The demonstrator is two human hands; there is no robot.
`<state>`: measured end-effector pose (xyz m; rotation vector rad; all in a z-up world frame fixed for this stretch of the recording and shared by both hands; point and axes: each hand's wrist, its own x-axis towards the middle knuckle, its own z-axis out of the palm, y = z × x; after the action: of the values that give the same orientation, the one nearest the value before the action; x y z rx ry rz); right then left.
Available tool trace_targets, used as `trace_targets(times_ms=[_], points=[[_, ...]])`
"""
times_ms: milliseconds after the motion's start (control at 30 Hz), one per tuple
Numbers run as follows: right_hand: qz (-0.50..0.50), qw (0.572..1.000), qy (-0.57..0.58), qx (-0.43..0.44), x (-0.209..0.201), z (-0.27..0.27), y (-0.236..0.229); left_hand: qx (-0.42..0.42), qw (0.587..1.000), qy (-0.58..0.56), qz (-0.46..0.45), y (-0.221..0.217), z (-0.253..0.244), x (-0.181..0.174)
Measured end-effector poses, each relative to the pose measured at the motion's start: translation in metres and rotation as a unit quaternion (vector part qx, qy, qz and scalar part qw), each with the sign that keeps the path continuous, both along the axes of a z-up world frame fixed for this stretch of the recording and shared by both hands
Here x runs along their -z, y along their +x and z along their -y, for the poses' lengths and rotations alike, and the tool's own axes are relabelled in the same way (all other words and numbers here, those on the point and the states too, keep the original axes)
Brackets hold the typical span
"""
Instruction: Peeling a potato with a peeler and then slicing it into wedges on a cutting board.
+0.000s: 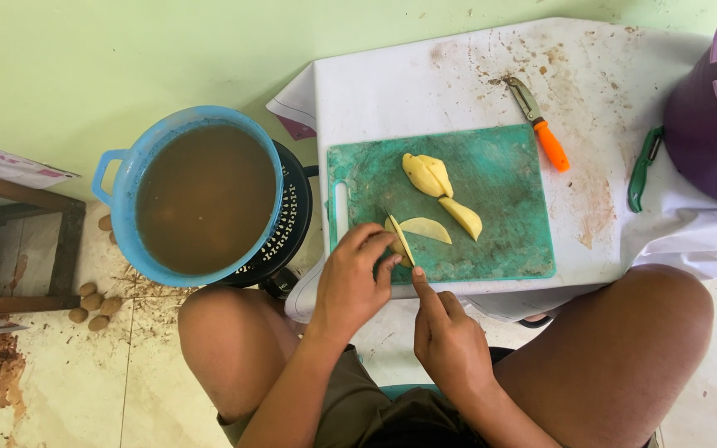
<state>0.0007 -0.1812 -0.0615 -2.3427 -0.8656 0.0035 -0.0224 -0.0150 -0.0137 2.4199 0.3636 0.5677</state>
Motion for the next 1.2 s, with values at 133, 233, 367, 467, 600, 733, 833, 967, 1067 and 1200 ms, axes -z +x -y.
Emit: trace_targets(times_ms=[133, 233, 367, 467, 600, 733, 833, 967, 1067, 1200], points=[[0.005, 1.0, 0.018, -0.006, -0.004, -0.003, 0.003, -0.017, 0.999, -0.004, 0.039, 0.0, 0.003, 0.011], [-0.015, 0.999, 0.029, -0.014, -0.014, -0.001, 0.005, -0.027, 0.998, 0.004, 0.05, 0.001, 0.005, 0.012], [-0.115, 0.984, 0.134, -0.014, -0.033, 0.003, 0.017, -0.036, 0.998, 0.005, 0.058, 0.003, 0.004, 0.015], [-0.08, 0.992, 0.093, -0.011, -0.017, 0.012, 0.005, -0.035, 0.998, 0.012, 0.049, 0.002, 0.005, 0.015], [-0.01, 1.0, 0.021, 0.001, -0.006, 0.021, -0.008, -0.022, 0.999, 0.015, 0.044, -0.001, 0.007, 0.012], [0.037, 0.999, 0.004, 0.028, -0.013, 0.024, 0.011, -0.012, 0.999, 0.018, 0.047, 0.001, 0.007, 0.008], [0.028, 0.998, 0.026, 0.039, -0.018, 0.025, 0.026, -0.021, 0.999, 0.026, 0.027, -0.001, 0.007, 0.008], [0.129, 0.99, -0.012, 0.063, -0.021, 0.024, 0.033, 0.0, 0.998, 0.056, 0.031, 0.001, 0.006, 0.009], [0.139, 0.988, -0.022, 0.07, -0.019, 0.024, 0.033, 0.046, 0.991, 0.118, 0.036, 0.006, 0.008, 0.011], [0.149, 0.986, -0.035, 0.068, -0.017, 0.023, 0.032, 0.076, 0.985, 0.153, 0.033, 0.011, 0.019, 0.004]])
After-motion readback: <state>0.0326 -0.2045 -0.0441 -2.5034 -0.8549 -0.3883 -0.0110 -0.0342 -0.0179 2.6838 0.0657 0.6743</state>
